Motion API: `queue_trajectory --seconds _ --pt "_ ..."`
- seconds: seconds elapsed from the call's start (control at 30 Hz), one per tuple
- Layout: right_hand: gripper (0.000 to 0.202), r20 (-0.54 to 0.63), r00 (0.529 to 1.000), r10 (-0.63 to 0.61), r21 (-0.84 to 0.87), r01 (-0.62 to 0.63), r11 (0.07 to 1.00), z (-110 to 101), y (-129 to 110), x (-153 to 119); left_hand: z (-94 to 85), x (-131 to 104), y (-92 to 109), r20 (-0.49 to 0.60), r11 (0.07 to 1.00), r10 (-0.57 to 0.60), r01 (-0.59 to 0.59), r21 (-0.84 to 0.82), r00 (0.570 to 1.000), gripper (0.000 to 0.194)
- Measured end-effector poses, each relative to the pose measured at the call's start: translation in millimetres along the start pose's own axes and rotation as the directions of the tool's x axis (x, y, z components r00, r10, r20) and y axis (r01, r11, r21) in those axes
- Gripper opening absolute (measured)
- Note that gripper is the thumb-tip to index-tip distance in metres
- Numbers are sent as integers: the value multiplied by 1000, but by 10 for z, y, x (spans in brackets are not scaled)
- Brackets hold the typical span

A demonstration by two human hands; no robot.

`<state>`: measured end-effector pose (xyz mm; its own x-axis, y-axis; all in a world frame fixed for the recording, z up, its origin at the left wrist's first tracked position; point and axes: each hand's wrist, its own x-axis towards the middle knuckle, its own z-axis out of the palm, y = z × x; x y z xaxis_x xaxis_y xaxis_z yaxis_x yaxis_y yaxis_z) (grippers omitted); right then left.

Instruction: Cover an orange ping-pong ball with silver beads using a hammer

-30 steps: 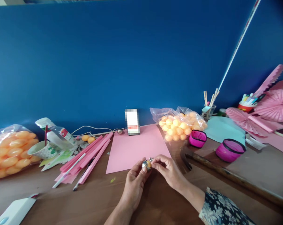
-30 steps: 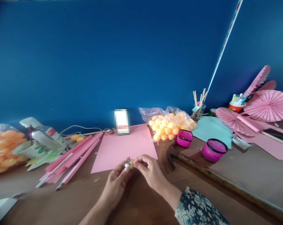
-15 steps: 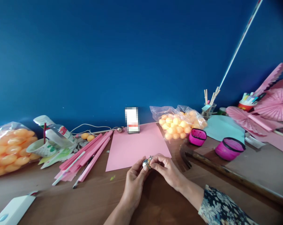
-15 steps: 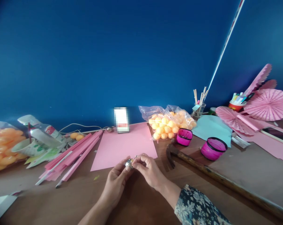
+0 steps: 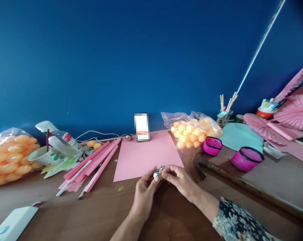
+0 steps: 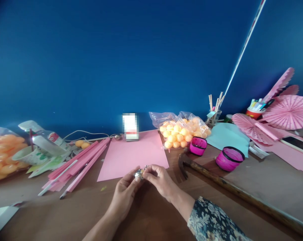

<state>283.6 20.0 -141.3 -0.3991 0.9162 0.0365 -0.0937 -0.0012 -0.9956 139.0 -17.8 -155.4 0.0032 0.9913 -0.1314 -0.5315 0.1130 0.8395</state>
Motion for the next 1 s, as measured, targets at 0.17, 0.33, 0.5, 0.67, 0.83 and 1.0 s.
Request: queue_trajectory --seconds 0.17,0.33,0.5,0.67,0.83,1.0 --pt "15 8 1000 -4 -18 4 1000 1 -6 -4 5 1 4 -6 1000 9 -9 19 1000 42" --pt "14 14 1000 3 -33 -3 999 -4 -12 2 -10 7 -12 -16 998 23 -22 54 1000 43" --pt "16 7 1000 10 -45 -10 999 -3 -16 -7 -27 21 -24 -23 992 42 -40 116 999 44" --pt "20 -19 1000 11 -80 -13 997 7 -15 -19 -15 12 -5 -47 981 71 -61 183 996 45" --pt "27 -22 999 26 -78 -28 997 2 3 -7 2 -2 16 -69 970 87 -68 234 994 46" --pt "29 6 999 41 -49 -41 998 -14 18 0 -2 4 19 -61 965 86 -68 252 994 46"
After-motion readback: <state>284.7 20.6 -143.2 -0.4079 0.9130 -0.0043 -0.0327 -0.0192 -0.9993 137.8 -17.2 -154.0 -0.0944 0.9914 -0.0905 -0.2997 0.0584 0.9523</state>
